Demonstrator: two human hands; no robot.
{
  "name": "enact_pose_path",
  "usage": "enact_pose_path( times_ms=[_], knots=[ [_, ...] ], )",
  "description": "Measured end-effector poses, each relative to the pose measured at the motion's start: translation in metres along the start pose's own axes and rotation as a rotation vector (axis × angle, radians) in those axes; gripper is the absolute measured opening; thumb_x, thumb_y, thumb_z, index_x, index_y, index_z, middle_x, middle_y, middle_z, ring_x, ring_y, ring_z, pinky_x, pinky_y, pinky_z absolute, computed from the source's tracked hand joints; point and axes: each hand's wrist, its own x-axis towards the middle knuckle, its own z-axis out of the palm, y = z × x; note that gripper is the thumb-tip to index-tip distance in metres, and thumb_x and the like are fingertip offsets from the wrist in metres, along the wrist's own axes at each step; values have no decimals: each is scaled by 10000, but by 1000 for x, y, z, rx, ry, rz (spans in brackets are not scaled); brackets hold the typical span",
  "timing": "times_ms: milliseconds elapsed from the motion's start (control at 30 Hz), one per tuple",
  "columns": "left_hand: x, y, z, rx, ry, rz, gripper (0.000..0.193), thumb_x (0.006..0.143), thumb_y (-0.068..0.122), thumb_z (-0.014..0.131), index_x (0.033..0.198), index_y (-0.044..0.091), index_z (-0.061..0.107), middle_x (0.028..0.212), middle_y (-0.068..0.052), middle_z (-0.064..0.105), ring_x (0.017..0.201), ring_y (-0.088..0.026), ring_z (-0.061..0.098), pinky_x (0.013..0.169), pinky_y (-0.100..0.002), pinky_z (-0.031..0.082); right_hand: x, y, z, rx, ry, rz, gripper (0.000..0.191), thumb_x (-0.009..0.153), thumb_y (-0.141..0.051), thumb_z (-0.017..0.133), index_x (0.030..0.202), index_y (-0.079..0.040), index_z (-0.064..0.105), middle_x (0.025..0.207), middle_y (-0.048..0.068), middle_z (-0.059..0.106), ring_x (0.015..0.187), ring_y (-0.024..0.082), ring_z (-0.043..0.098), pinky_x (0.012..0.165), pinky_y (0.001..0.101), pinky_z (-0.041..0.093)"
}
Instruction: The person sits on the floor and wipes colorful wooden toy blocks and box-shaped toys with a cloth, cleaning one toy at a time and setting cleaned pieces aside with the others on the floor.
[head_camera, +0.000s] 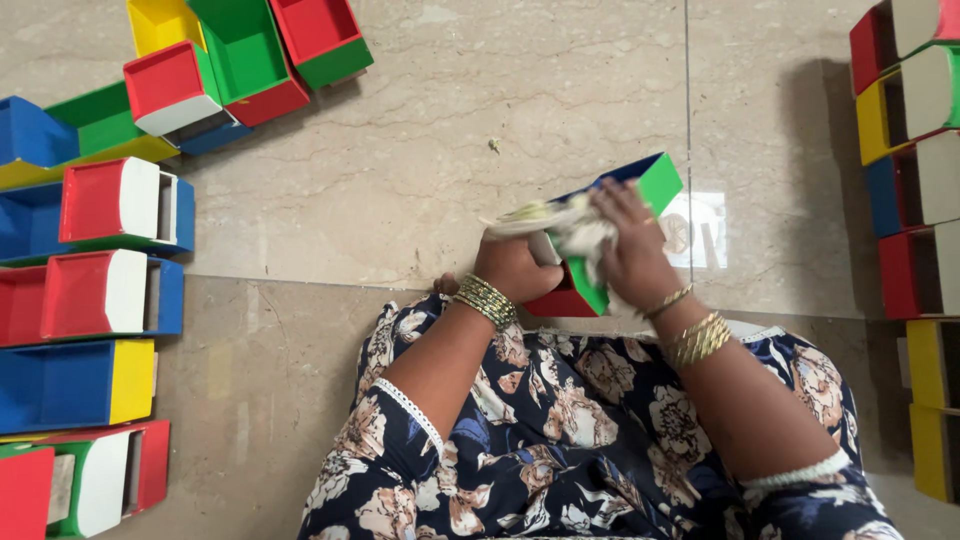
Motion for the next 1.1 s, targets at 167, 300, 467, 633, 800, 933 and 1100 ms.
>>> enact_pose_path(
  times_ms=[167, 300, 467, 633, 800, 933, 1100],
  knots=[
    [5, 30, -15, 35, 41, 12, 411, 630, 208, 762, 1014, 109, 654, 963, -122, 720, 946, -367, 681, 868, -453, 540, 14, 115, -2, -210, 56, 262, 600, 860, -75, 547, 1458, -105, 587, 1435, 207, 589, 1400, 366, 460, 1191, 588, 214],
    [3, 35, -16, 85, 18, 72, 431, 606, 196, 768, 1016, 122, 658, 966, -114, 731, 959, -363, 672, 887, -475, 510, 11, 137, -11, 37, 166, 713, 483, 902, -195, 633, 1383, -147, 606, 1288, 206, 666, 1207, 365, 629, 1048, 457, 496],
    [2, 26, -14, 42, 5, 3, 452, 624, 229, 776, 1046, 127, 648, 1001, -122, 719, 1004, -357, 671, 913, -452, 517, -4, 62, -29, 309, 438, 170, 402, 834, -63, 685, 1230, -49, 615, 1166, 168, 657, 1065, 299, 653, 953, 393, 550],
    [4, 19, -11, 100, 14, 35, 590, 570, 252, 814, 1105, 90, 626, 1020, -155, 700, 987, -388, 658, 899, -495, 499, -27, -56, -5, 343, 119, -199, 442, 852, -179, 670, 1251, -26, 559, 1319, 178, 481, 1224, 316, 465, 1102, 452, 387],
    [3, 17, -14, 67, 0, -31, 505, 631, 234, 760, 1101, 109, 626, 1057, -145, 701, 1033, -377, 658, 940, -475, 506, -7, -26, 13, 23, 210, -116, 401, 949, -168, 546, 1313, -14, 611, 1426, 180, 509, 1360, 397, 433, 1178, 525, 324],
    [6, 19, -14, 42, -1, 25, 385, 633, 216, 738, 1000, 137, 646, 1039, -103, 729, 1088, -361, 667, 977, -491, 485, 14, 66, 14, 95, 291, 267, 359, 1080, -131, 472, 1415, -62, 583, 1488, 194, 529, 1368, 391, 509, 1191, 466, 401],
    [7, 5, 1, 98, 341, 147, 580, 609, 153, 807, 1138, 115, 572, 1253, -173, 611, 1250, -401, 543, 1165, -521, 389, 7, 109, 31, 181, 381, 471, 454, 999, -109, 546, 1452, -127, 550, 1441, 239, 480, 1306, 430, 503, 1114, 465, 427]
  ],
)
